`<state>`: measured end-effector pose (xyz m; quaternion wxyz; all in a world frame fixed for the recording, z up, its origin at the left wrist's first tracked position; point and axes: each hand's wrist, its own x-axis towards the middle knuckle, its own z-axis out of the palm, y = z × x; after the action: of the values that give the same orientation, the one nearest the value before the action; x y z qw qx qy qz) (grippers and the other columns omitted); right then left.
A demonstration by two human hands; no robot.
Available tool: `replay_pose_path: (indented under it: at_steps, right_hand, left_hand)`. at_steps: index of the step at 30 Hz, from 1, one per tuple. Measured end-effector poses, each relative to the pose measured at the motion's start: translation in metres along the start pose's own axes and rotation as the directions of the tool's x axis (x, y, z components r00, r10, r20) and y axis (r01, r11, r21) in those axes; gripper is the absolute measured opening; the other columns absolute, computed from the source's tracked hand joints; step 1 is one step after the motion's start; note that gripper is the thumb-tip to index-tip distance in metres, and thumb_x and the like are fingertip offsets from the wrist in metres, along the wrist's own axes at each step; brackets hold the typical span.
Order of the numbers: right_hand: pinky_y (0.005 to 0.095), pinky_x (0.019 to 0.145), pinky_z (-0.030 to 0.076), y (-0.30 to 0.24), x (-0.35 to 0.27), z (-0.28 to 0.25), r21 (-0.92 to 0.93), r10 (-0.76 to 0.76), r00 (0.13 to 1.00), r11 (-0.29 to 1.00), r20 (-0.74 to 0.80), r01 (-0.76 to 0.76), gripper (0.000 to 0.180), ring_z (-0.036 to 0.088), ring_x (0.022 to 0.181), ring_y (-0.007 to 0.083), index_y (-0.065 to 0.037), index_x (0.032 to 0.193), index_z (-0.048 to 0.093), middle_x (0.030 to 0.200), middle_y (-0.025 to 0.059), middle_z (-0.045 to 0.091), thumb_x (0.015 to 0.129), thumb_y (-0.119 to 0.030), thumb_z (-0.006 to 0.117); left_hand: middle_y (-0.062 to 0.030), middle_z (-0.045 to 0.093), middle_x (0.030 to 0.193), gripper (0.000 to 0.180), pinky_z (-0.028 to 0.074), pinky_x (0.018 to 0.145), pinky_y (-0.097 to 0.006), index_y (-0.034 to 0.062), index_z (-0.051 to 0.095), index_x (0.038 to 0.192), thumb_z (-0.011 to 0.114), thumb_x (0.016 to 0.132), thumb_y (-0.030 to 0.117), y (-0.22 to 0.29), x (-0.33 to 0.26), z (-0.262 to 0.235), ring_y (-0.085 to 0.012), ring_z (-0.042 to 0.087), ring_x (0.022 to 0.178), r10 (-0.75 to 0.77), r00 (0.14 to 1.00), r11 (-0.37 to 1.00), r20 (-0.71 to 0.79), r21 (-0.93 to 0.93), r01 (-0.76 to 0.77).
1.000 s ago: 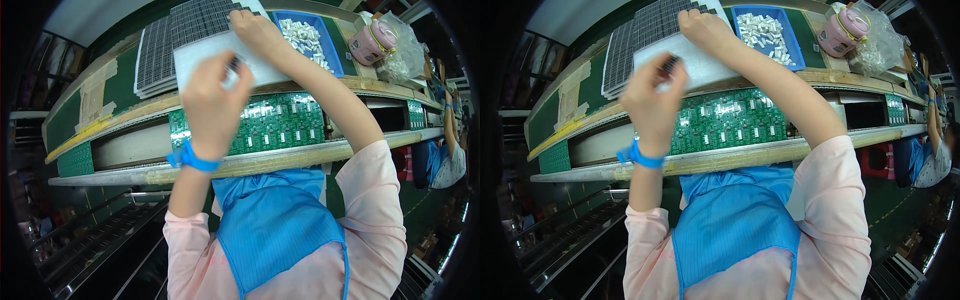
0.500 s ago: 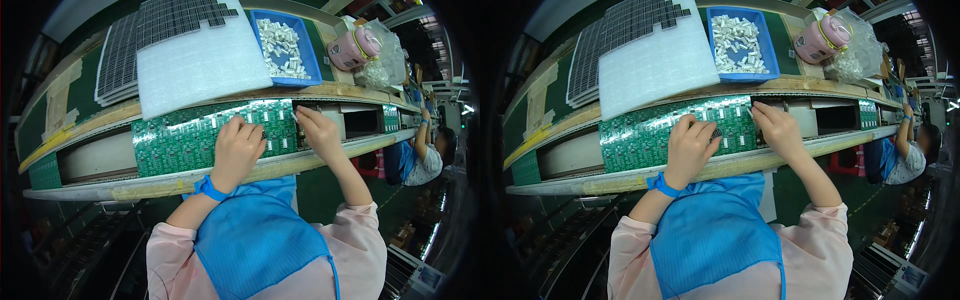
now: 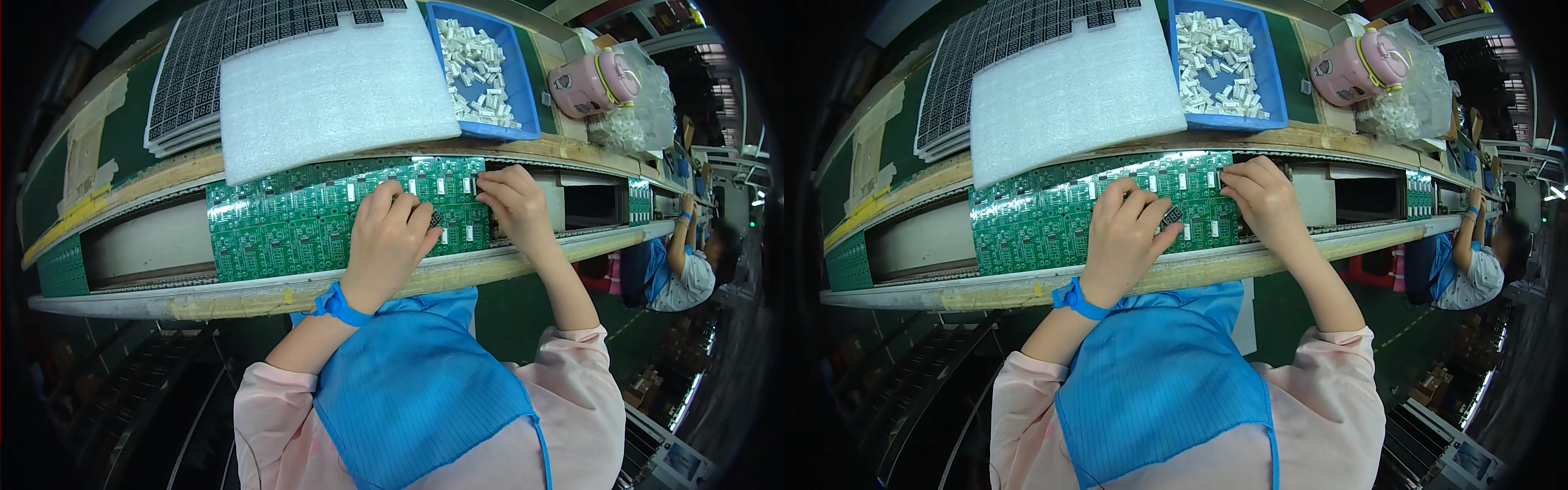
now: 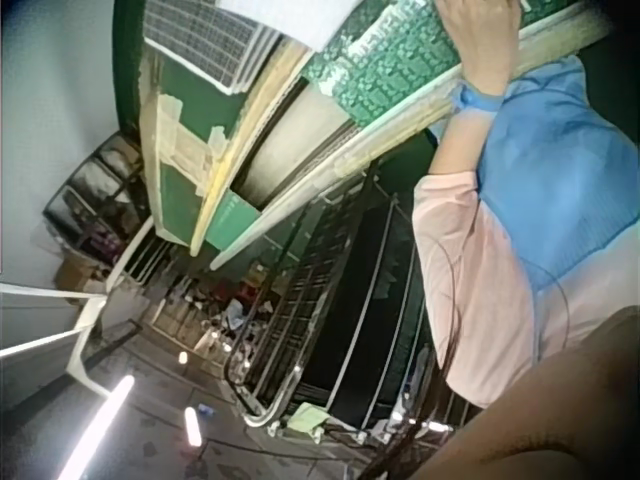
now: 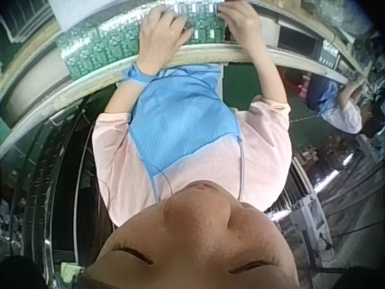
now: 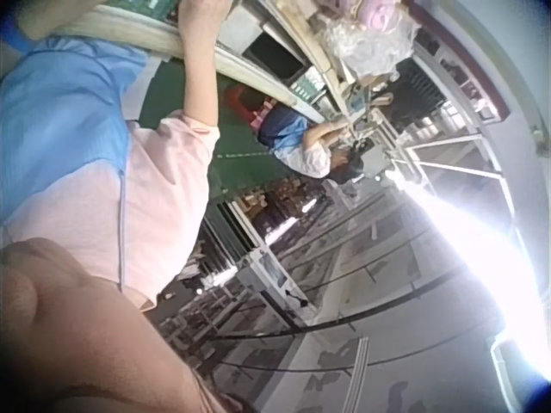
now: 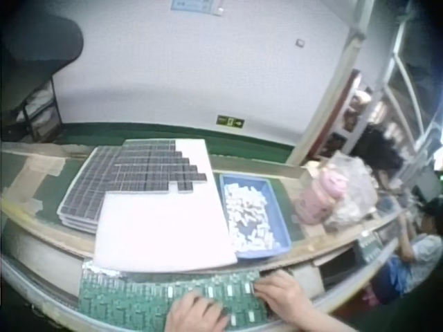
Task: The person assembles green circuit boards by hand, picking small white and black electronic components from a blue tray and inserting them into designated slots on the boards. The person works at a factory workstation, handling the components one by one and placing them onto the circuit boards which are arranged on a wooden jig.
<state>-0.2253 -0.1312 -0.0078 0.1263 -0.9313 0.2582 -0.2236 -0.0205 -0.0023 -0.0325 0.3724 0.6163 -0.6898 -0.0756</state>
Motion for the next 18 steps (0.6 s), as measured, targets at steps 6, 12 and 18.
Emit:
replay_pose_path:
  at_steps: [6,12,18]
  right_hand:
    - [0.0380,0.074,0.055,0.0037,0.0040,-0.0017,0.062,0.008,0.998,0.998,0.068,-0.013,0.021,0.065,0.087,0.0293,0.003,0.091,0.073,0.097,0.0121,0.070,0.071,0.004,0.080]
    - [0.0385,0.072,0.054,0.0053,0.0024,0.0014,0.077,0.013,0.998,0.997,0.058,-0.017,0.021,0.064,0.086,0.0299,0.003,0.091,0.072,0.096,0.0120,0.069,0.072,0.004,0.079]
    - [0.0375,0.073,0.053,0.0085,0.0049,-0.0007,0.102,-0.009,0.993,0.995,0.114,-0.002,0.019,0.064,0.088,0.0300,0.003,0.089,0.071,0.098,0.0123,0.068,0.073,0.004,0.080]
  left_hand:
    - [-0.0062,0.065,0.096,0.033,0.049,0.087,-0.044,0.0037,0.071,0.099,0.084,0.072,0.019,-0.0009,-0.0007,0.0013,-0.0300,0.055,0.105,0.004,1.000,1.000,-0.007,-0.018,-0.004]
    - [-0.0057,0.065,0.098,0.034,0.049,0.086,-0.044,0.0041,0.071,0.100,0.084,0.072,0.019,-0.0009,-0.0028,0.0039,-0.0298,0.055,0.106,-0.002,1.000,1.000,-0.011,-0.007,0.002]
    - [-0.0043,0.065,0.098,0.033,0.048,0.086,-0.044,0.0053,0.072,0.100,0.084,0.072,0.019,0.0012,-0.0020,0.0008,-0.0292,0.055,0.106,-0.019,1.000,1.000,0.019,0.011,0.019]
